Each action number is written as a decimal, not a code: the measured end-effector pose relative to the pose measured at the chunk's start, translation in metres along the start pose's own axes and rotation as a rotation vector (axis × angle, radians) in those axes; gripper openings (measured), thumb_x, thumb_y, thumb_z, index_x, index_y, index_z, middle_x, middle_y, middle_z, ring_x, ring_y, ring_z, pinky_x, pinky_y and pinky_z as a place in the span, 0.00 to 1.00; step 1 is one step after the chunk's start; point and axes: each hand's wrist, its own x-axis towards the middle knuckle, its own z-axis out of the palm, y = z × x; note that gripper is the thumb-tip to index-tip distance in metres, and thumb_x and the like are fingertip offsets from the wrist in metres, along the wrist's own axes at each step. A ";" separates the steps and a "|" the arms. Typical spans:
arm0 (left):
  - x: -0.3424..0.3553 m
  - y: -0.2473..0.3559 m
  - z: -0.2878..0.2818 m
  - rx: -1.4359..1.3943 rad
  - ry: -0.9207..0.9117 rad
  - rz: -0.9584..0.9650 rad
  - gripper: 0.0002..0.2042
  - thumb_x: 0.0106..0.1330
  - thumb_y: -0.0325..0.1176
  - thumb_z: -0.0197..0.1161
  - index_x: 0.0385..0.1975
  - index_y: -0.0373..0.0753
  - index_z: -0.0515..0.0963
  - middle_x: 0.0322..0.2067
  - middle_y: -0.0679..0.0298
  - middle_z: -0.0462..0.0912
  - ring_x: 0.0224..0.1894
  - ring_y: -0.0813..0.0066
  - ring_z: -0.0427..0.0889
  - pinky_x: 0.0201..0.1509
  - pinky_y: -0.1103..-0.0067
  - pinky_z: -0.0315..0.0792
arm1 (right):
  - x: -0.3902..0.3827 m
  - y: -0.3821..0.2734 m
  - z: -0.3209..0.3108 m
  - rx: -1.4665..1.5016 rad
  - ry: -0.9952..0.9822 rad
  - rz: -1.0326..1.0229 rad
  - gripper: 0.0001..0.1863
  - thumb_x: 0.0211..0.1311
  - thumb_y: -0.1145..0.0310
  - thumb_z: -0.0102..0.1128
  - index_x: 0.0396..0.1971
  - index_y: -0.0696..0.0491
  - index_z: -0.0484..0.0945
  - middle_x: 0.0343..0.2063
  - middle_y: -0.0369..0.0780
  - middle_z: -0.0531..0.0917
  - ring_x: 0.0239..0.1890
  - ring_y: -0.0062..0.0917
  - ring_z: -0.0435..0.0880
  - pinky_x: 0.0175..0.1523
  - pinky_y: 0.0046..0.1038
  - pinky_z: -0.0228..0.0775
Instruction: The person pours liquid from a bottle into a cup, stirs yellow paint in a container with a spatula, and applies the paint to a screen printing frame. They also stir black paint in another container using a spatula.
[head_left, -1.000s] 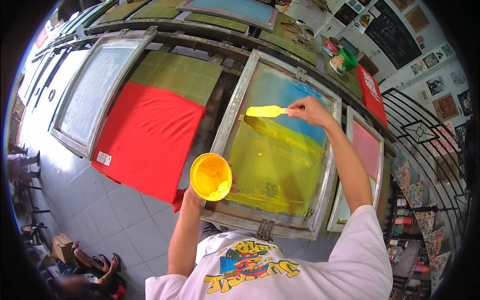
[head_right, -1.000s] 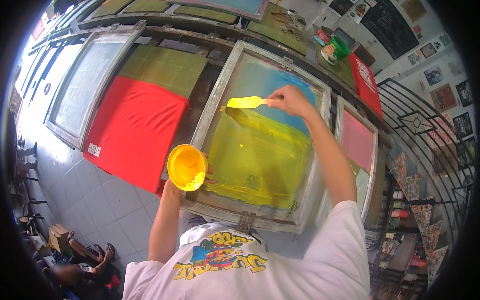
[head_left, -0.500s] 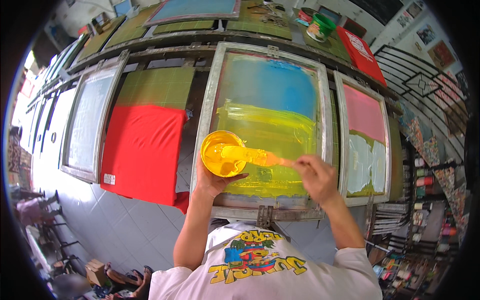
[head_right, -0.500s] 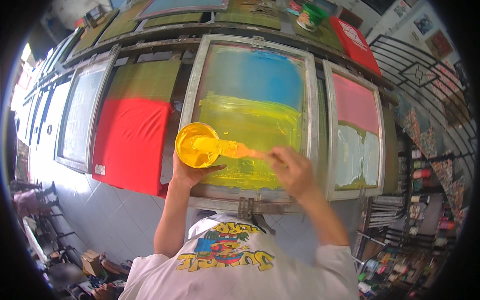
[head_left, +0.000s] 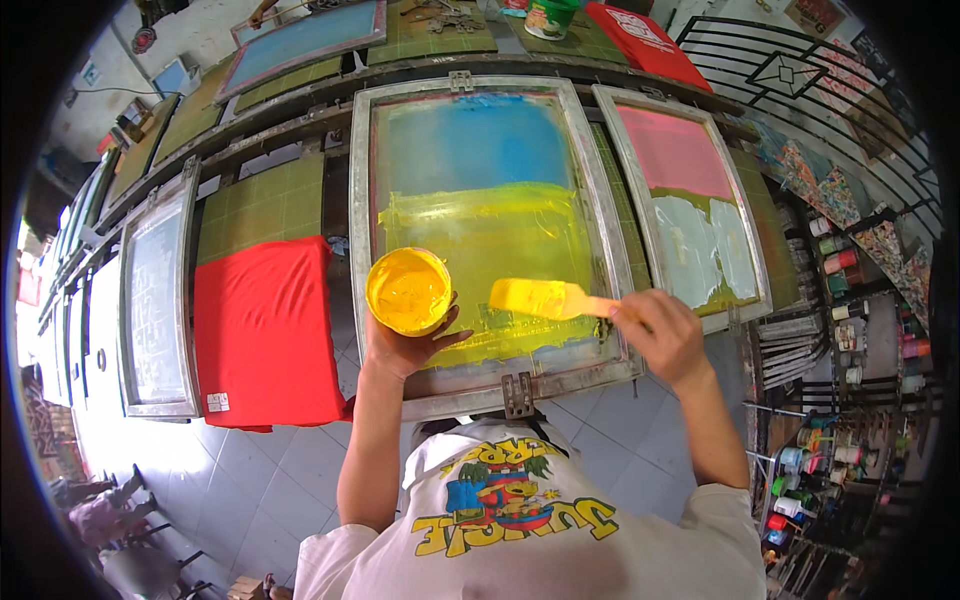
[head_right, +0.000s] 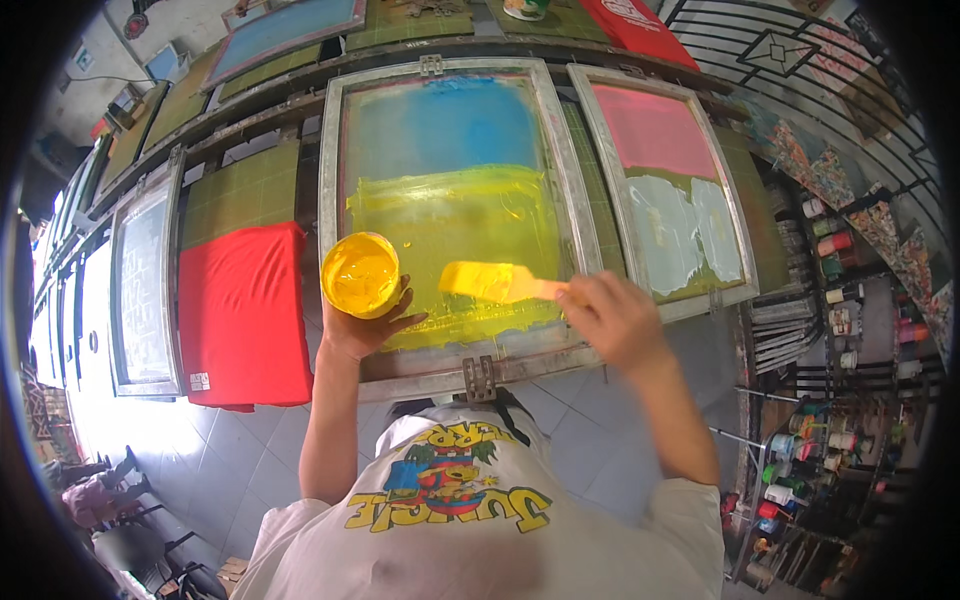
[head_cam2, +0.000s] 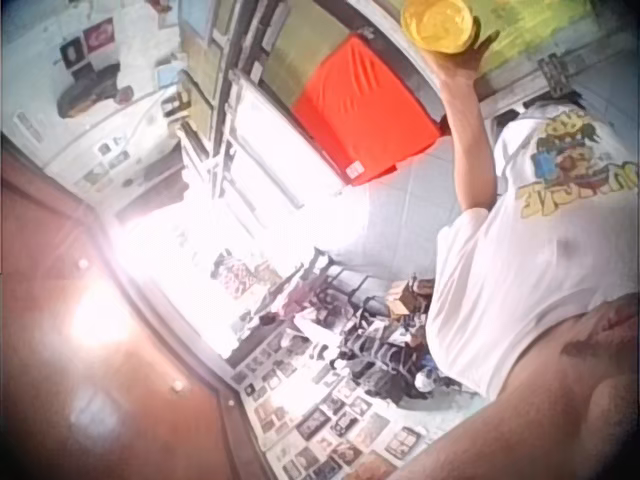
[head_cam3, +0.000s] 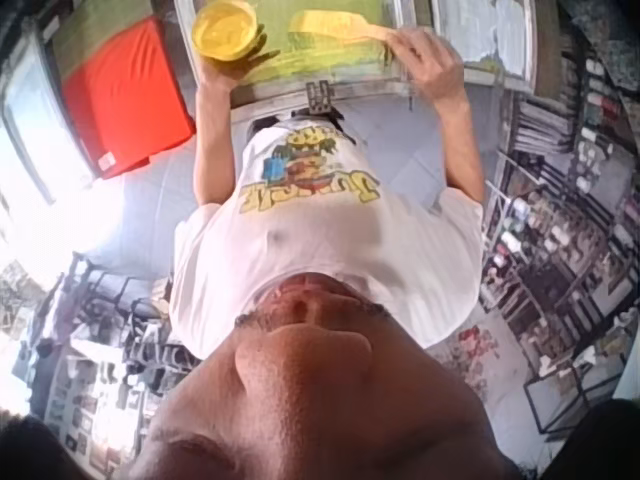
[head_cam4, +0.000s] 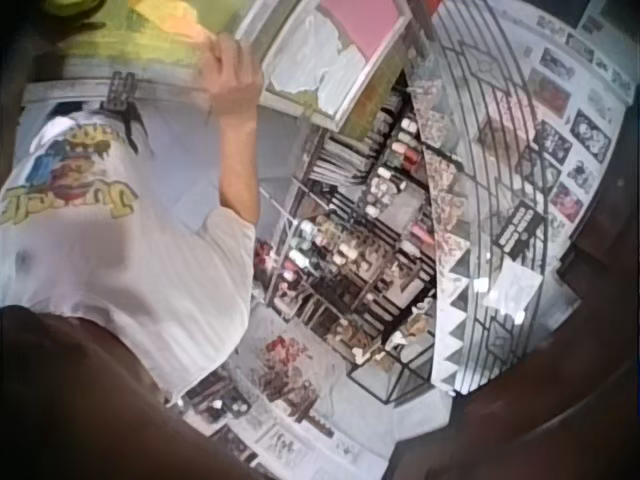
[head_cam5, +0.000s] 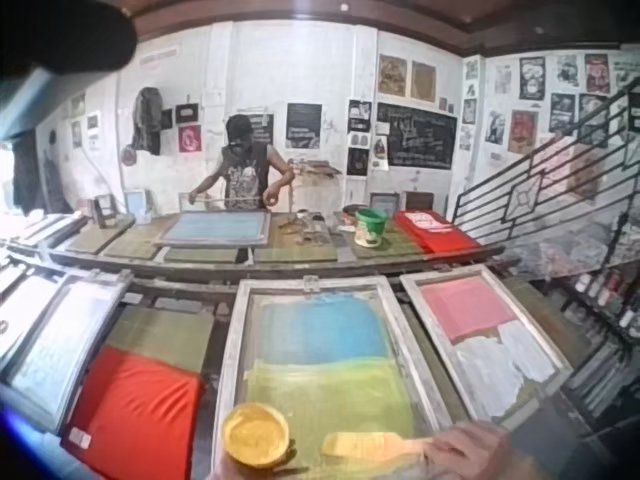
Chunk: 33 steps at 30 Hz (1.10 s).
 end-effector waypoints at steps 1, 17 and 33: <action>-0.002 -0.002 0.005 -0.009 0.005 0.017 0.31 0.71 0.64 0.46 0.64 0.49 0.73 0.58 0.56 0.77 0.61 0.48 0.73 0.69 0.34 0.56 | -0.009 0.008 0.000 0.041 -0.025 0.113 0.10 0.56 0.75 0.70 0.39 0.55 0.84 0.36 0.39 0.84 0.33 0.33 0.85 0.33 0.31 0.77; -0.063 0.013 -0.117 0.013 -0.200 0.176 0.31 0.71 0.57 0.55 0.63 0.38 0.74 0.52 0.42 0.81 0.54 0.43 0.81 0.60 0.38 0.73 | -0.050 0.108 -0.001 0.200 -0.863 0.751 0.13 0.53 0.60 0.77 0.38 0.49 0.88 0.32 0.43 0.89 0.39 0.42 0.86 0.45 0.40 0.77; -0.100 -0.004 -0.142 -0.060 -0.138 0.199 0.30 0.73 0.53 0.55 0.65 0.35 0.72 0.55 0.43 0.82 0.55 0.41 0.83 0.61 0.38 0.73 | 0.026 0.024 0.054 0.276 -0.875 0.456 0.14 0.58 0.59 0.71 0.40 0.50 0.89 0.35 0.44 0.89 0.42 0.43 0.86 0.48 0.41 0.77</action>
